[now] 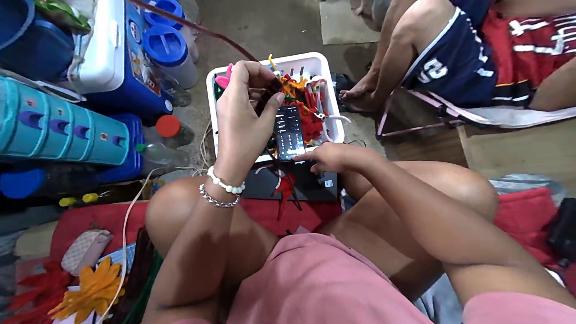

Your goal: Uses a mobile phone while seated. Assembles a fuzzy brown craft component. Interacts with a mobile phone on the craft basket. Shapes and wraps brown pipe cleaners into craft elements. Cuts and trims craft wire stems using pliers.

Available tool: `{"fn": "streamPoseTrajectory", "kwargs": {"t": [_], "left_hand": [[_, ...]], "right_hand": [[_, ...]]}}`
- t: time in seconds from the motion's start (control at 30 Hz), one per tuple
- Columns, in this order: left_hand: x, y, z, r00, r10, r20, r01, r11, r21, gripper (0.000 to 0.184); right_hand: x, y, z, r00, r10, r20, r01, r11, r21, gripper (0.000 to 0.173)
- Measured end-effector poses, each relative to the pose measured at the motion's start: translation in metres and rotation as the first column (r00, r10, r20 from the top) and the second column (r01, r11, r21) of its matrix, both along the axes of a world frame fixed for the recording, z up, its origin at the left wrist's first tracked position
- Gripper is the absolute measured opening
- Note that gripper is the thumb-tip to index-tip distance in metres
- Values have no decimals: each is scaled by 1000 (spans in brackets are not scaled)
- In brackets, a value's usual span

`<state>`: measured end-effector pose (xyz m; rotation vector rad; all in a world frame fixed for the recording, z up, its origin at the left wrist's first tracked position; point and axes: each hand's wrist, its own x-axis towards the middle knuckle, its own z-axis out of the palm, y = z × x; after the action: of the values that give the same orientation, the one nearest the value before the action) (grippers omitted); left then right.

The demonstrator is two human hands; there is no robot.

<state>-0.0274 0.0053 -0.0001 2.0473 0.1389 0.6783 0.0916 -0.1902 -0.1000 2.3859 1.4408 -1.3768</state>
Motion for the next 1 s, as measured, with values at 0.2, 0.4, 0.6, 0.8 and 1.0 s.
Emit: {"fn": "streamPoseTrajectory", "kwargs": {"t": [0.2, 0.4, 0.6, 0.8, 1.0], "left_hand": [[-1, -2, -1, 1000, -3, -17, 3, 1000, 20, 35], [1, -4, 1, 999, 41, -4, -40, 995, 95, 21], [-8, -10, 6, 999, 28, 20, -31, 990, 135, 16], [-5, -6, 4, 994, 68, 81, -77, 990, 115, 14], [1, -5, 2, 979, 90, 181, -106, 991, 79, 13]], "right_hand": [[4, 3, 4, 960, -157, 230, 123, 980, 157, 65], [-2, -2, 14, 977, -132, 166, 125, 991, 47, 55], [0, -7, 17, 978, -116, 171, 102, 991, 87, 56], [12, -12, 14, 971, -108, 212, 52, 966, 252, 49], [5, -3, 20, 986, -45, 159, 40, 999, 36, 51]]}}
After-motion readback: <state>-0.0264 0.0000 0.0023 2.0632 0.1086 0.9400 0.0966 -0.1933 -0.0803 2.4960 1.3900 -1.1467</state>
